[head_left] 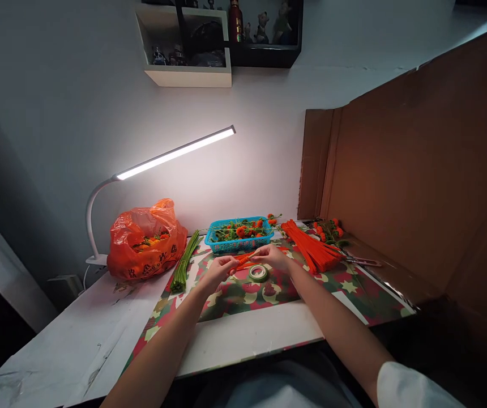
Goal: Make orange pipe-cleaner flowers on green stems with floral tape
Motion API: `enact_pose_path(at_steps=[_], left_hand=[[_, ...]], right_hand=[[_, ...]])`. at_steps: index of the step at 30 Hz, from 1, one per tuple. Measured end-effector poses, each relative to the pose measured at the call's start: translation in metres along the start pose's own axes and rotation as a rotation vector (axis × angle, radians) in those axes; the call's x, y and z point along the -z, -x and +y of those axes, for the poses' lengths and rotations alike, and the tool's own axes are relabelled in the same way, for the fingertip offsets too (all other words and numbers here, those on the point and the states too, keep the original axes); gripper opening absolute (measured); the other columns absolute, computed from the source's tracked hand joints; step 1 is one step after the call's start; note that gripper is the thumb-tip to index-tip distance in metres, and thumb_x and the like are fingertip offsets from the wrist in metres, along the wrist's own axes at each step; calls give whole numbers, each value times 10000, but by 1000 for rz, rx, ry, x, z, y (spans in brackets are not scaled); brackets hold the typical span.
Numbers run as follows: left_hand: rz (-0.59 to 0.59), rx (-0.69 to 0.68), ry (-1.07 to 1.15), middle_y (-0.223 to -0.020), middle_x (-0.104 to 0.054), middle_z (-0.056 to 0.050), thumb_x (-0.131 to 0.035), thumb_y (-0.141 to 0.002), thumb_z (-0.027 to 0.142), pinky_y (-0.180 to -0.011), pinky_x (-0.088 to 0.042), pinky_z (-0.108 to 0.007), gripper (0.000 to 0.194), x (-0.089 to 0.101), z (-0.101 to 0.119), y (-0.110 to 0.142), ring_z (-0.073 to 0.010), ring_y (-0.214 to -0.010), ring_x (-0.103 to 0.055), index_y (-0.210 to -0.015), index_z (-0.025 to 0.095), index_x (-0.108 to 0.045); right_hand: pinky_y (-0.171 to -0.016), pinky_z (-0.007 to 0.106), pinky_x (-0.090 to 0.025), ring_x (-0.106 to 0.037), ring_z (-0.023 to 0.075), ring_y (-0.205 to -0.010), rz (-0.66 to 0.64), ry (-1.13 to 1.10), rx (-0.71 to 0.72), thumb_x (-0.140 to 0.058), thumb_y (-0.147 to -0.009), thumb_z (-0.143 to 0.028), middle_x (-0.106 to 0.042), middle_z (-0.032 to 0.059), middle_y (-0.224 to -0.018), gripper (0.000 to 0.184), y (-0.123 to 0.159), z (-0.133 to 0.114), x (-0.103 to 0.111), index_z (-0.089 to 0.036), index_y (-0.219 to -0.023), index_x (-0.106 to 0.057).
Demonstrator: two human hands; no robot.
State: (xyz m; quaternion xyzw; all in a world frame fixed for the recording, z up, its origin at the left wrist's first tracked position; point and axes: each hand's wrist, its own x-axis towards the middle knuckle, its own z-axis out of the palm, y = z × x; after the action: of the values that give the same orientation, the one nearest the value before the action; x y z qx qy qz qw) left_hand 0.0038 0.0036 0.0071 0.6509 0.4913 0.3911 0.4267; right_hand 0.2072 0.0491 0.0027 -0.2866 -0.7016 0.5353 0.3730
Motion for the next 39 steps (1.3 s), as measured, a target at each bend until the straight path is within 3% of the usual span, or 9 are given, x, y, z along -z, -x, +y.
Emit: enact_pose_path(at_steps=[5, 19, 28, 39], left_hand=[[-43, -46, -32, -519, -443, 44, -552, -688, 457, -433, -183, -195, 332, 3, -6, -2, -55, -449, -301, -559, 156, -498], [-88, -157, -54, -477, -462, 43, -565, -717, 469, -444, -198, -201, 355, 6, -16, -6, -63, -437, -289, -570, 146, -542], [-67, -142, -98, -466, -455, 39, -575, -697, 522, -441, -201, -204, 399, 6, -17, -6, -69, -434, -284, -553, 153, -529], [-62, -193, -101, -481, -466, 37, -540, -742, 464, -476, -245, -200, 366, 2, -15, -5, -75, -460, -330, -552, 152, -511]], right_hand=[[-514, 225, -303, -439, 81, -508, -19, 44, -63, -786, -520, -458, -571, -13, -562, 393, 2, 1, 3, -117, -683, -681], [-518, 223, -331, -450, 88, -526, -30, 72, -109, -804, -484, -453, -542, -18, -530, 382, 10, -17, -4, -122, -604, -656], [-516, 227, -332, -457, 91, -524, -18, 75, -107, -800, -461, -485, -559, -9, -537, 411, 8, -13, -3, -123, -590, -655], [-522, 228, -327, -458, 90, -524, 13, 67, -110, -807, -455, -466, -560, -12, -541, 400, 7, -8, -1, -124, -591, -652]])
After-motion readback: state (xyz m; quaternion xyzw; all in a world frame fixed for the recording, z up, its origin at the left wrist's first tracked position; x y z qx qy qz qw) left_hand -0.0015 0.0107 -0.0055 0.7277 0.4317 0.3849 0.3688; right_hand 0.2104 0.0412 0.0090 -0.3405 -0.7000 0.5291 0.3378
